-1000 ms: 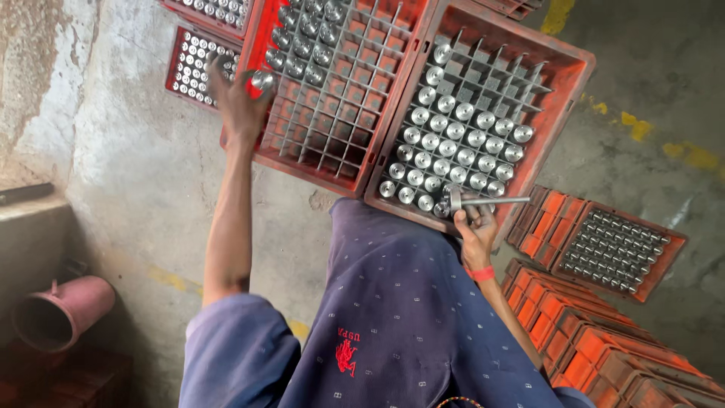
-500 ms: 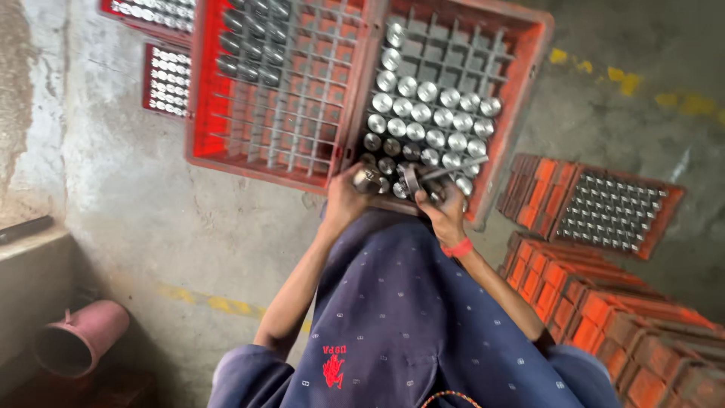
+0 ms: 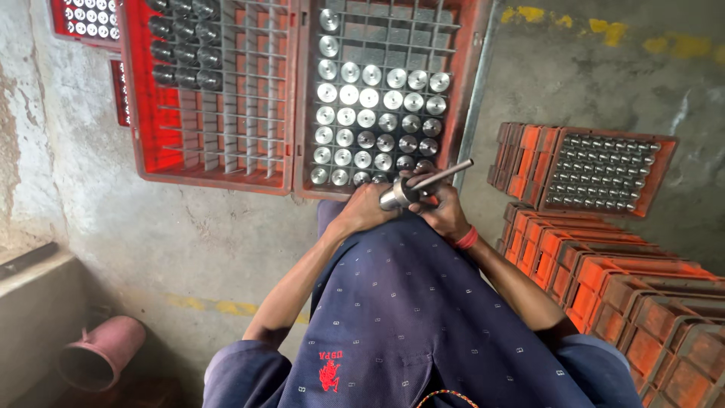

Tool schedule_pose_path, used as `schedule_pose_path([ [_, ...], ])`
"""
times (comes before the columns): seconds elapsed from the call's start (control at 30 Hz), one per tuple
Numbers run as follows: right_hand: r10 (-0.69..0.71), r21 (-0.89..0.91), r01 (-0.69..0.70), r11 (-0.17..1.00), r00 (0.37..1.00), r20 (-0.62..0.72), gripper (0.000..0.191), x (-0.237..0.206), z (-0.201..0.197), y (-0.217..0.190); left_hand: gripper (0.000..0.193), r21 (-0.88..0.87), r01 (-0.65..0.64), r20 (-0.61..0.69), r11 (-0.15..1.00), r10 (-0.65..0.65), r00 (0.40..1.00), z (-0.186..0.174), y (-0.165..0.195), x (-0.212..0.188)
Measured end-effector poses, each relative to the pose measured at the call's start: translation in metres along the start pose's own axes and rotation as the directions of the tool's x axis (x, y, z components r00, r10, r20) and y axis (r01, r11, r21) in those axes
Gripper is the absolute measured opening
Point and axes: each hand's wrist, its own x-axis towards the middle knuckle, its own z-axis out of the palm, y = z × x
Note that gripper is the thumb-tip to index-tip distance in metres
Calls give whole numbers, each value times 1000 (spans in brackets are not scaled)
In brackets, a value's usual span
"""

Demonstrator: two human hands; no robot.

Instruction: The person sits on the floor with a red tray of machined metal parts on their lap. They pick parts one at a time, fit each onto a metal rod tool, then place it into a compartment of a divided grid tray, gradually filling the grid with finished parts.

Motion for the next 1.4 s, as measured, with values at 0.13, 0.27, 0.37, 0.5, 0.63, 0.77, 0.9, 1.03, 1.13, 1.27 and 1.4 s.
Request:
schedule_pose_path([
  [0.13,208,323,-171,931,974,-85,43,-11,-18,27,49,8,-90,43,996,89,995,1,-9,16],
  [0.27,175,115,-139,984,884,-433,39,-24,-53,58,64,271,-144,-131,952,185,974,-35,-22,49],
  [0.37,86,208,46,977,807,-584,29,-30,-82,81,60,565,-68,-372,822,328,868,-89,-27,94],
  [0.5,46,356,205,912,810,-585,30,-32,-91,90,63,570,-12,-557,822,396,730,-159,-17,146],
  [0.63,161,247,-17,969,801,-577,29,-32,-65,75,62,705,122,-600,699,497,627,-190,8,174],
  [0.77,228,321,-60,945,823,-520,31,-33,-34,58,56,660,61,-638,749,515,573,-185,13,164],
  [0.9,254,336,-88,938,832,-492,36,-37,-21,65,32,469,-145,-722,871,473,505,-166,-8,118],
  [1.03,297,353,-117,928,806,-513,40,-49,-18,77,25,425,16,-819,905,377,433,-180,-48,64],
  [1.13,263,301,-114,947,813,-520,34,-58,-15,78,30,406,227,-870,885,297,394,-218,-85,22],
  [1.27,282,313,-133,940,820,-498,44,-43,-3,75,59,470,326,-855,820,331,400,-260,-121,-1],
  [1.4,294,326,-162,931,864,-410,50,-11,15,62,63,503,344,-815,793,303,494,-277,-126,8],
])
